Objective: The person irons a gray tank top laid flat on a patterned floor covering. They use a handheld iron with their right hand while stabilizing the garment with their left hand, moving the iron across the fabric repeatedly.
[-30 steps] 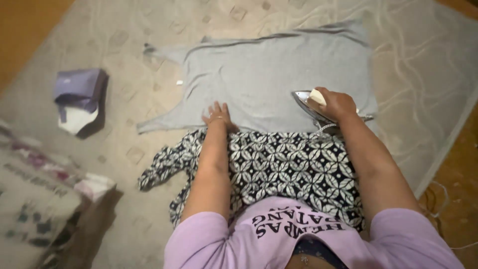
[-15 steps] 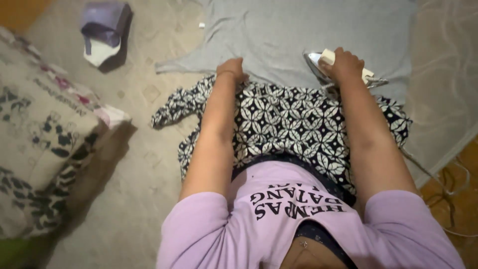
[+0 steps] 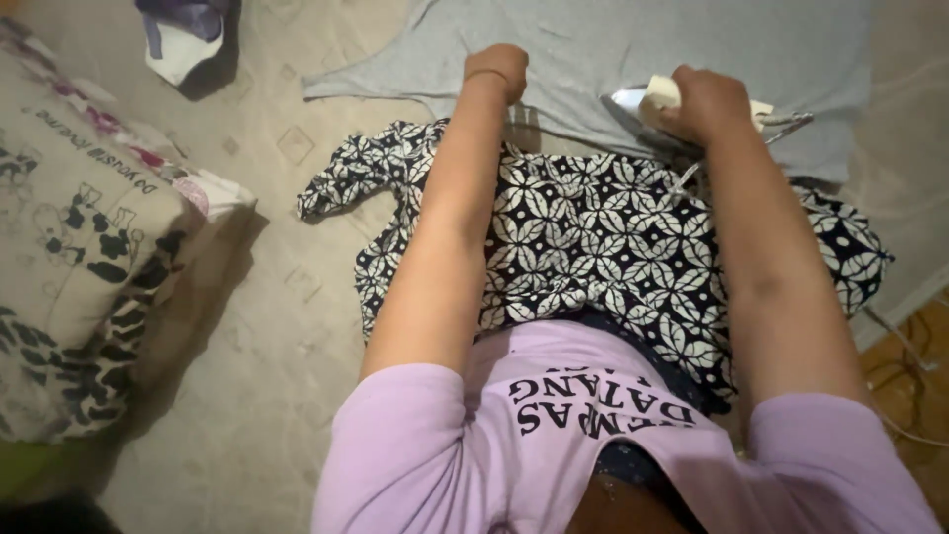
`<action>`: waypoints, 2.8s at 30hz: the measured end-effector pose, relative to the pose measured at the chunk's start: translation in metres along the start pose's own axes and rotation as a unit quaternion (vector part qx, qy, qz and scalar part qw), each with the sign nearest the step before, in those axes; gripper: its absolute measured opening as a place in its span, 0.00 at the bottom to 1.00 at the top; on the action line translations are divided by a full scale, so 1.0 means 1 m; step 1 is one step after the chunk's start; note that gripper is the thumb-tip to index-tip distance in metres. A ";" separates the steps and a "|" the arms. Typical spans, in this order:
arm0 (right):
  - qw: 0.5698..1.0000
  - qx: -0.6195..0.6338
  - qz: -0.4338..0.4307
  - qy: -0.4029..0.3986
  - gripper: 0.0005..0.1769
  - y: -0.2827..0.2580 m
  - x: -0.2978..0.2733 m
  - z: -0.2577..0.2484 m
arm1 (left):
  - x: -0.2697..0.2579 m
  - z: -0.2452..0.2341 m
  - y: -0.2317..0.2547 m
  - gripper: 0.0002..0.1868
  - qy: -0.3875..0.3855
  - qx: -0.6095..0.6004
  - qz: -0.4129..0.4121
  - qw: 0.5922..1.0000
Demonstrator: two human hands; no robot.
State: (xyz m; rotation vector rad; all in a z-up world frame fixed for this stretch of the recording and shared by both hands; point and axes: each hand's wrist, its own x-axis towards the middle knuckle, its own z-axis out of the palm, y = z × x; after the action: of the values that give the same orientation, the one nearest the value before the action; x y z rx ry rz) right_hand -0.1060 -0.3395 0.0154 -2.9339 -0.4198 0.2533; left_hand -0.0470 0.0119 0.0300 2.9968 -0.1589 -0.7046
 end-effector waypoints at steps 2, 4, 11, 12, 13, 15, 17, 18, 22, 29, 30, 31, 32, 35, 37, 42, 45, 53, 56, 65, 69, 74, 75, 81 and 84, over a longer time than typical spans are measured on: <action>1.000 -0.011 -0.020 0.015 0.25 -0.011 -0.001 0.004 | 0.013 0.018 -0.005 0.16 -0.011 0.023 0.013 1.000; 0.999 -0.009 -0.018 0.026 0.25 -0.026 0.009 0.007 | 0.015 0.033 -0.017 0.14 -0.017 0.010 -0.009 1.000; 0.981 -0.029 0.076 0.177 0.29 -0.064 0.059 0.017 | -0.019 0.023 -0.035 0.24 -0.152 -0.007 -0.018 0.988; 0.981 -0.015 0.093 0.171 0.29 -0.069 0.065 0.015 | -0.019 0.022 -0.033 0.24 -0.135 -0.010 -0.025 0.990; 0.980 0.001 0.108 0.164 0.28 -0.074 0.072 0.012 | -0.018 0.024 -0.031 0.25 -0.119 -0.016 -0.035 0.992; 0.986 0.022 0.110 0.119 0.28 -0.084 0.081 0.002 | -0.011 0.032 -0.027 0.24 -0.080 -0.023 -0.047 0.995; 0.995 0.035 0.086 0.040 0.28 -0.091 0.080 -0.006 | -0.001 0.045 -0.023 0.20 -0.035 -0.027 -0.052 0.998; 0.998 0.026 0.061 0.005 0.29 -0.096 0.078 -0.005 | 0.005 0.051 -0.025 0.18 -0.035 -0.035 -0.055 0.997; 0.998 -0.018 -0.061 0.007 0.23 -0.106 0.055 0.005 | 0.016 0.055 -0.028 0.18 -0.078 -0.049 -0.063 0.994; 0.988 0.048 0.084 0.121 0.24 -0.112 0.077 0.012 | 0.006 0.053 -0.031 0.15 -0.052 -0.082 -0.062 0.993; 0.988 0.049 0.085 0.122 0.25 -0.114 0.077 0.011 | 0.004 0.057 -0.030 0.15 -0.038 -0.077 -0.061 0.994; 0.987 0.050 0.085 0.124 0.25 -0.116 0.079 0.009 | 0.004 0.060 -0.029 0.15 -0.023 -0.073 -0.059 0.995; 0.987 0.050 0.086 0.126 0.26 -0.117 0.079 0.006 | 0.004 0.061 -0.029 0.15 -0.007 -0.068 -0.058 0.996; 0.998 0.024 -0.025 0.046 0.26 -0.107 0.064 0.002 | 0.009 0.062 -0.027 0.20 -0.095 -0.028 -0.066 0.993; 0.995 -0.011 -0.095 0.033 0.21 -0.097 0.044 0.007 | 0.011 0.062 -0.023 0.18 -0.074 -0.030 -0.078 0.994; 0.995 -0.009 -0.057 0.083 0.13 -0.084 0.041 0.024 | 0.005 0.052 -0.011 0.15 -0.062 -0.025 -0.092 0.993; 0.994 0.023 0.045 0.094 0.15 -0.093 0.051 0.028 | -0.009 0.040 -0.008 0.17 -0.103 -0.015 -0.081 0.991; 0.991 -0.044 -0.123 -0.002 0.16 -0.067 0.025 0.011 | -0.002 0.050 -0.018 0.16 -0.078 -0.033 -0.066 0.994; 0.997 -0.017 -0.061 0.053 0.20 -0.052 0.028 0.000 | -0.005 0.047 -0.017 0.21 -0.091 -0.026 -0.061 0.994; 0.993 -0.008 0.117 0.005 0.26 -0.023 0.030 -0.019 | -0.024 0.007 -0.010 0.28 -0.176 -0.034 -0.040 0.983; 0.998 -0.043 -0.024 -0.035 0.20 -0.016 0.013 -0.007 | -0.010 0.019 -0.011 0.30 -0.169 -0.024 -0.073 0.983; 0.996 -0.039 0.052 0.062 0.18 -0.026 0.025 -0.002 | 0.001 0.041 -0.017 0.28 -0.155 -0.002 -0.064 0.986; 0.994 -0.021 0.088 0.068 0.19 -0.031 0.030 -0.002 | 0.002 0.047 -0.018 0.23 -0.122 -0.012 -0.061 0.991; 1.000 -0.009 0.023 -0.001 0.22 -0.028 0.036 -0.014 | 0.013 0.072 -0.015 0.17 0.000 -0.033 -0.012 0.999; 0.997 -0.045 -0.054 -0.028 0.22 -0.011 0.024 -0.023 | 0.019 0.070 -0.014 0.16 0.011 -0.037 -0.012 0.999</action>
State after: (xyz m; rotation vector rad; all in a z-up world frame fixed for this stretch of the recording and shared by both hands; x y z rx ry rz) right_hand -0.0818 -0.3257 0.0359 -2.9840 -0.6115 0.3116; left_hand -0.0604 0.0212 -0.0415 2.9404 -0.0935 -0.6641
